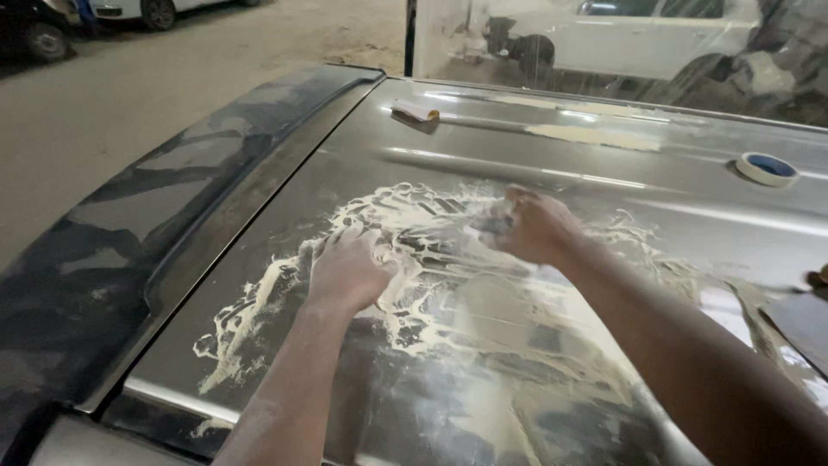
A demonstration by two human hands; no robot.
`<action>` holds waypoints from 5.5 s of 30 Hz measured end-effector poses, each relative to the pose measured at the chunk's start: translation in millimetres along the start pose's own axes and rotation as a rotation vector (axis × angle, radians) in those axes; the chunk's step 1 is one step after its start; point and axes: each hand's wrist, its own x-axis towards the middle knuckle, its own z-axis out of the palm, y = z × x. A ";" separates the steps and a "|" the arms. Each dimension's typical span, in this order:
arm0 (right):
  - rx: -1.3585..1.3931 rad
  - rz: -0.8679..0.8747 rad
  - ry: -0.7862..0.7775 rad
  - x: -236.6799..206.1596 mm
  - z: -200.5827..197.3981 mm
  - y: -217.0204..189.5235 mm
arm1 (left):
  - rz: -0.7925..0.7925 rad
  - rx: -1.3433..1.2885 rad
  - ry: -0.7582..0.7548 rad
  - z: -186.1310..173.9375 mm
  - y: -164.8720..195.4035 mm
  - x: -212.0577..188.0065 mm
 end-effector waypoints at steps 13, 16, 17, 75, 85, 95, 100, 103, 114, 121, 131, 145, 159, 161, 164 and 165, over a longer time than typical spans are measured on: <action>-0.039 -0.052 0.010 9.4 -1.1 -4.1 | -0.024 -0.023 -0.040 -10.0 7.7 -5.8; 0.054 0.097 -0.150 -1.7 6.3 -3.6 | -0.028 -0.024 -0.047 -9.2 9.3 -6.1; 0.009 -0.014 -0.085 -9.3 11.1 -2.2 | -0.030 -0.024 -0.042 -8.9 9.5 -6.0; -0.010 0.188 -0.102 -48.9 -19.2 51.7 | 0.021 0.036 -0.122 -9.0 19.4 -5.7; 0.053 0.202 -0.057 -41.4 -12.4 53.4 | 0.045 0.027 -0.094 -11.6 25.9 -11.5; -0.077 0.146 -0.188 -35.9 -14.7 33.5 | 0.099 0.005 -0.049 -7.6 23.2 -7.9; 0.046 0.125 -0.086 -32.3 -16.1 11.6 | 0.061 0.020 -0.115 -1.7 21.5 -3.7; -0.060 -0.047 -0.109 -43.9 -7.1 -3.0 | 0.093 0.023 -0.100 1.4 22.6 -2.4; -0.064 -0.339 0.212 -12.2 11.1 -7.4 | 0.118 0.080 -0.124 6.6 25.3 -0.2; 0.064 0.058 -0.080 8.5 -5.9 -21.9 | 0.062 0.049 -0.160 -1.1 25.4 -8.8; -0.115 -0.077 -0.051 8.1 9.8 -11.2 | 0.096 0.043 -0.145 -0.7 24.3 -5.1; -0.147 -0.012 0.041 22.7 -3.1 -6.5 | 0.072 0.045 -0.141 -7.3 29.5 -10.6; 0.960 0.183 -0.064 -90.9 -16.8 110.3 | 0.278 0.107 -0.034 21.8 34.0 -1.9; 1.190 0.578 0.019 -104.5 -1.4 144.7 | 0.338 0.121 -0.083 30.2 43.8 -1.7; 1.594 0.749 0.072 -112.8 17.7 178.9 | 0.322 0.183 -0.100 40.2 67.2 -3.7; 1.738 0.725 0.080 -113.6 21.0 184.6 | 0.292 0.182 -0.115 43.0 76.2 -6.8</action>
